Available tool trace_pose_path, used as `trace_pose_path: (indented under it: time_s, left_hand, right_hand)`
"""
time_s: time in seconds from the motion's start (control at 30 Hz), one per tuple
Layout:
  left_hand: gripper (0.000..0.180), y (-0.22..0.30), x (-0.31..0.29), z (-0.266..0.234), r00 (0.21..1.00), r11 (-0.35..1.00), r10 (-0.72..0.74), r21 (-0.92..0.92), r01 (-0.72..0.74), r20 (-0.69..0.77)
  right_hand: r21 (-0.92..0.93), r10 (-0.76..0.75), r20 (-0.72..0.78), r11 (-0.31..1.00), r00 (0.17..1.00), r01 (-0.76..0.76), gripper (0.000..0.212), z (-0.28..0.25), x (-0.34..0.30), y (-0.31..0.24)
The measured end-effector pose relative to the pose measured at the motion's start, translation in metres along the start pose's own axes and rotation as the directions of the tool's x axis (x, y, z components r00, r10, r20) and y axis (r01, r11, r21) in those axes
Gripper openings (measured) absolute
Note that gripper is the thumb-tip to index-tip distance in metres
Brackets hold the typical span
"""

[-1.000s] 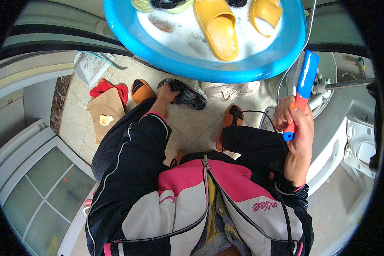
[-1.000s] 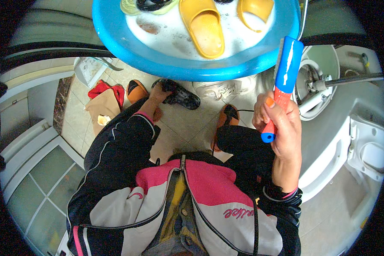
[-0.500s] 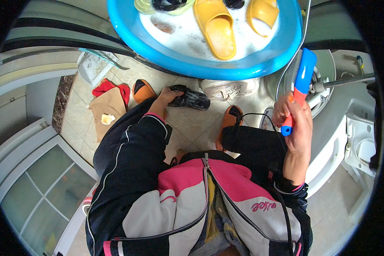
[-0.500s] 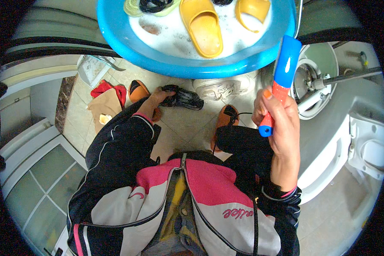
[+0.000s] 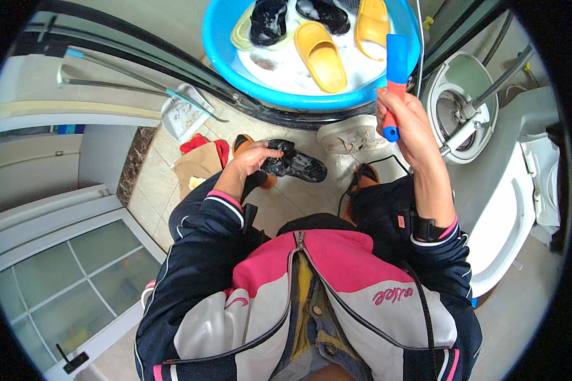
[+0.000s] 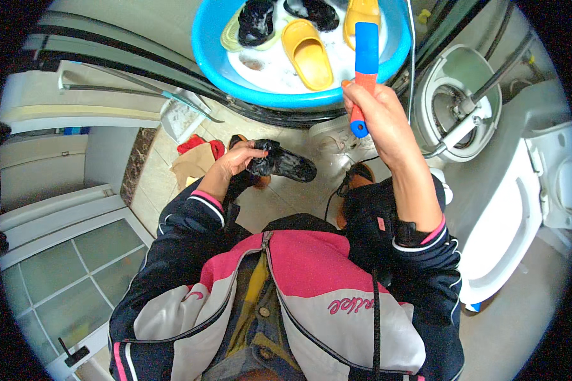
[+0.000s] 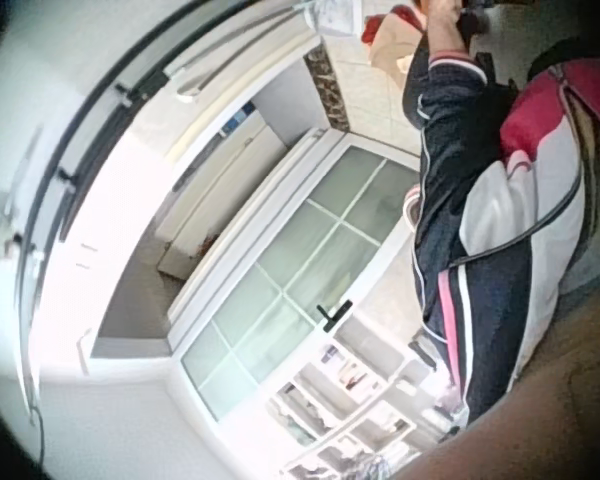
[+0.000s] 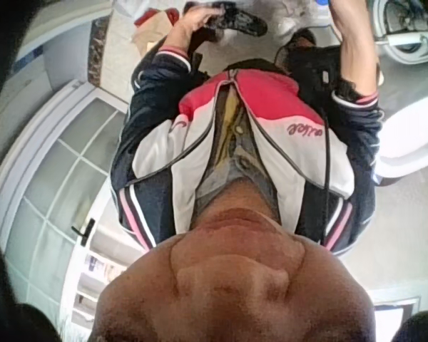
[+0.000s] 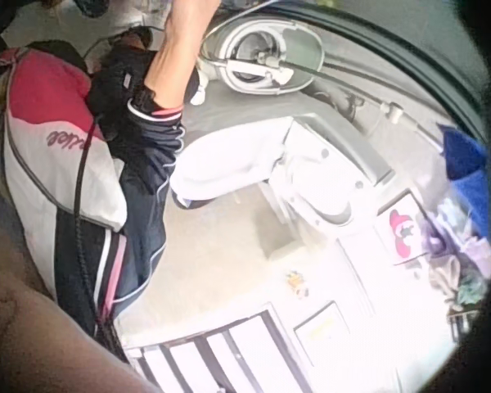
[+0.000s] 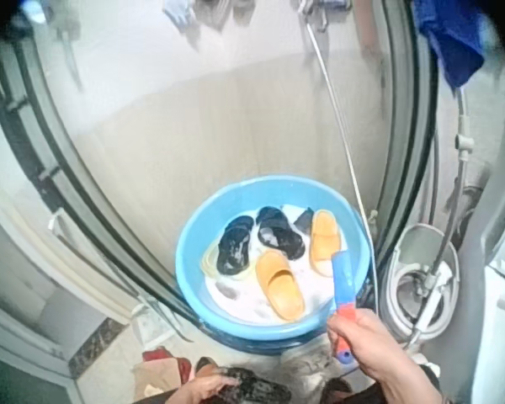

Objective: The person scrubs a pair of black shoes and a pair of yellow slippers in a blue basin filled with soapy water using a blue brush. They rinse the items in the basin and continue scrubbing each shoe and slipper individually.

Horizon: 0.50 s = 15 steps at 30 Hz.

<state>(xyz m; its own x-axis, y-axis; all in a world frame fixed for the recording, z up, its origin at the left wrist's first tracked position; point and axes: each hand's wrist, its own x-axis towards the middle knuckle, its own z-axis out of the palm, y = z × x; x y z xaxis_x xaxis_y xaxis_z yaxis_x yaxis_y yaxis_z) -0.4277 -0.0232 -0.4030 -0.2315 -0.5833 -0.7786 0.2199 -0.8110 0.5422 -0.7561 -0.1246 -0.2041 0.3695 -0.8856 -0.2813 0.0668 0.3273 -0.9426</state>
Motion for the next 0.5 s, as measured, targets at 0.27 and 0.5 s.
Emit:
trace_pose_path:
  time_s: [0.27,0.5]
  left_hand:
    - [0.035,0.047,-0.099,0.026,0.920,0.924,0.327,-0.278,-0.263,0.217]
    - [0.051,0.088,-0.138,0.049,0.817,0.733,0.570,-0.500,-0.462,0.081]
  right_hand:
    - [-0.023,-0.117,-0.003,0.993,0.993,0.117,0.030,0.004,0.000,-0.002]
    - [-0.049,-0.173,-0.013,0.984,0.985,0.172,0.031,0.012,0.000,-0.003]
